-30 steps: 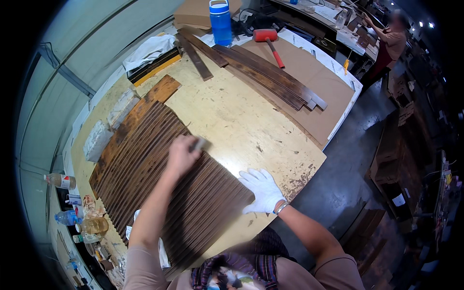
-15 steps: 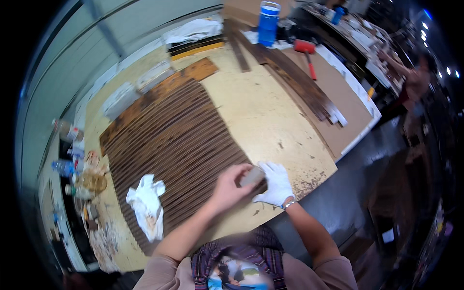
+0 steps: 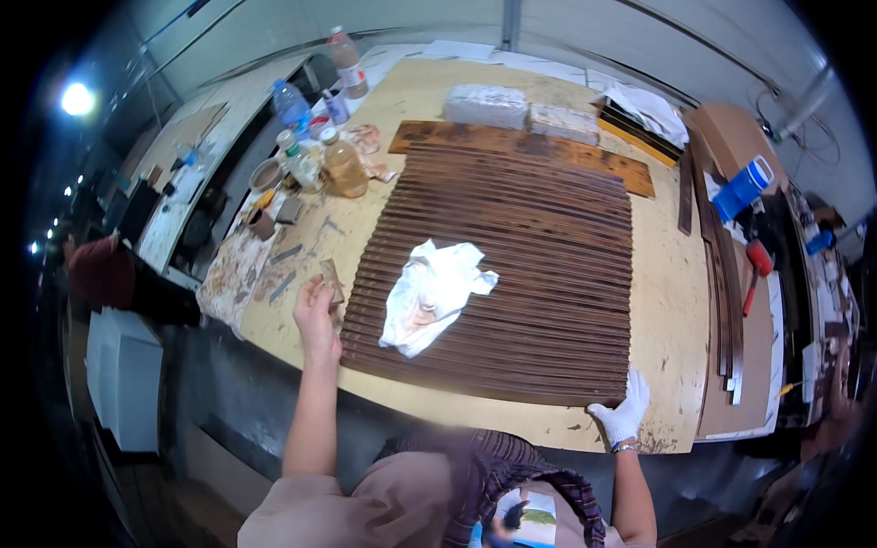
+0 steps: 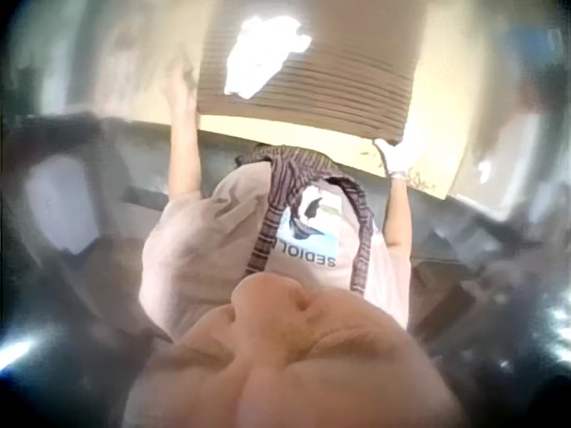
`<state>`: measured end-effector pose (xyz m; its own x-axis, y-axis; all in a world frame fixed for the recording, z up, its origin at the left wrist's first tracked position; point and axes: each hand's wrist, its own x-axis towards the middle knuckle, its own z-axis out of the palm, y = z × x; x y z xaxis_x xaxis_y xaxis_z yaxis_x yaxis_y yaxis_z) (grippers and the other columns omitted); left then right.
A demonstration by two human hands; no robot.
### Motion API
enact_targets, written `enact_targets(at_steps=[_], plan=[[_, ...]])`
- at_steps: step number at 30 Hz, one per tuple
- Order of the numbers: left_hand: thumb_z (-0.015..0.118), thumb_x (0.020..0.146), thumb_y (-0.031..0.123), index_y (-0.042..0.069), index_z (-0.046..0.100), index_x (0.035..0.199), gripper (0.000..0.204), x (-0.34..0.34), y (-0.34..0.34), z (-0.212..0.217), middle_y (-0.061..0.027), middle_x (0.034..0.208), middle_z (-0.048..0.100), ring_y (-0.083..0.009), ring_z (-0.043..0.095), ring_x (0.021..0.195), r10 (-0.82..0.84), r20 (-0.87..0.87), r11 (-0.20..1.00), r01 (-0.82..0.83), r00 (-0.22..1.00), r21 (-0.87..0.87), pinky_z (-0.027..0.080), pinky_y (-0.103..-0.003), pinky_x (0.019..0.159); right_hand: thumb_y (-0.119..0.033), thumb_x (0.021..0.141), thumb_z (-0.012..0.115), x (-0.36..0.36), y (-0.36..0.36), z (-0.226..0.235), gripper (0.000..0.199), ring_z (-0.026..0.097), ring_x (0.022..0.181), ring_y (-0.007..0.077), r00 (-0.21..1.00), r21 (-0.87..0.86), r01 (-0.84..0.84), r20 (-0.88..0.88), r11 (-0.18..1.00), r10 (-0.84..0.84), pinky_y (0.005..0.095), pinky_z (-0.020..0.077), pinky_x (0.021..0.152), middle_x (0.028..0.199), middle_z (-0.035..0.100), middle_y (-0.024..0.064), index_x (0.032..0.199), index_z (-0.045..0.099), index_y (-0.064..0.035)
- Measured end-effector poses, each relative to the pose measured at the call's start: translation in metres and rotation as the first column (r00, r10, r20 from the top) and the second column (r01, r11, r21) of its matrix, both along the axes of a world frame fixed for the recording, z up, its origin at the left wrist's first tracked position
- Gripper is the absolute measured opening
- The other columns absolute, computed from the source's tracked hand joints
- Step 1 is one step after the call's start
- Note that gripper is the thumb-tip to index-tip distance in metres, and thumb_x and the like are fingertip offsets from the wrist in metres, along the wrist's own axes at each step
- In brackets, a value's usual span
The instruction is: The person wipes a slatted wooden panel with a cloth and sands small wooden blocks by hand.
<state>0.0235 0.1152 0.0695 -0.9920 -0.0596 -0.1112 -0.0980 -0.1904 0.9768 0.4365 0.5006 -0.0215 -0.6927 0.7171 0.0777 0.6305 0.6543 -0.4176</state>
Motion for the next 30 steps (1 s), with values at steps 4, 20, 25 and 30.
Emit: enact_targets(at_steps=[4,20,25,30], plan=[[0.074,0.089,0.008,0.000,0.062,0.121,0.035,0.000,-0.037,-0.050,-0.0055,0.104,0.066,-0.0116,0.063,0.085,-0.144,-0.171,0.906,0.060,0.975,-0.419,0.052,-0.027,0.079,-0.034,0.043,0.096,0.000,0.004,-0.003,0.121,0.036,0.145,0.0381,1.000,0.003,0.007,-0.011,1.000,-0.007,0.0481,0.0276,0.123,0.152,0.048,0.0189,0.148,0.046,-0.0008],[0.076,0.076,0.010,0.013,0.071,0.112,0.036,-0.041,-0.039,-0.035,-0.0080,0.103,0.062,-0.0298,0.061,0.105,-0.376,-0.326,0.370,-0.183,0.867,-0.911,0.052,-0.042,0.086,-0.027,0.059,0.095,0.026,0.036,-0.031,0.111,0.036,0.146,0.0382,0.995,-0.124,-0.098,-0.001,0.987,0.098,0.0480,0.0271,0.123,0.155,0.045,0.0187,0.153,0.041,-0.0022],[0.077,0.075,0.003,0.009,0.072,0.110,0.035,-0.051,-0.044,-0.032,-0.0079,0.101,0.064,-0.0271,0.064,0.093,-0.305,-0.393,0.592,-0.151,0.867,-0.792,0.053,-0.038,0.082,-0.001,0.078,0.078,-0.001,0.050,0.013,0.063,0.049,0.135,0.0354,0.786,-0.398,0.157,-0.504,0.904,-0.359,0.0442,0.0378,0.116,0.143,0.053,0.0170,0.137,0.057,0.0011],[0.078,0.078,-0.003,0.003,0.070,0.113,0.036,-0.045,-0.033,-0.034,-0.0083,0.104,0.065,-0.0194,0.064,0.086,-0.250,-0.327,0.771,-0.017,0.911,-0.637,0.053,-0.031,0.079,-0.026,0.072,0.087,-0.226,-0.095,0.123,0.084,0.033,0.148,0.0383,0.877,0.071,-0.469,-0.082,0.880,0.474,0.0460,0.0294,0.122,0.159,0.036,0.0219,0.146,0.052,-0.0060]])
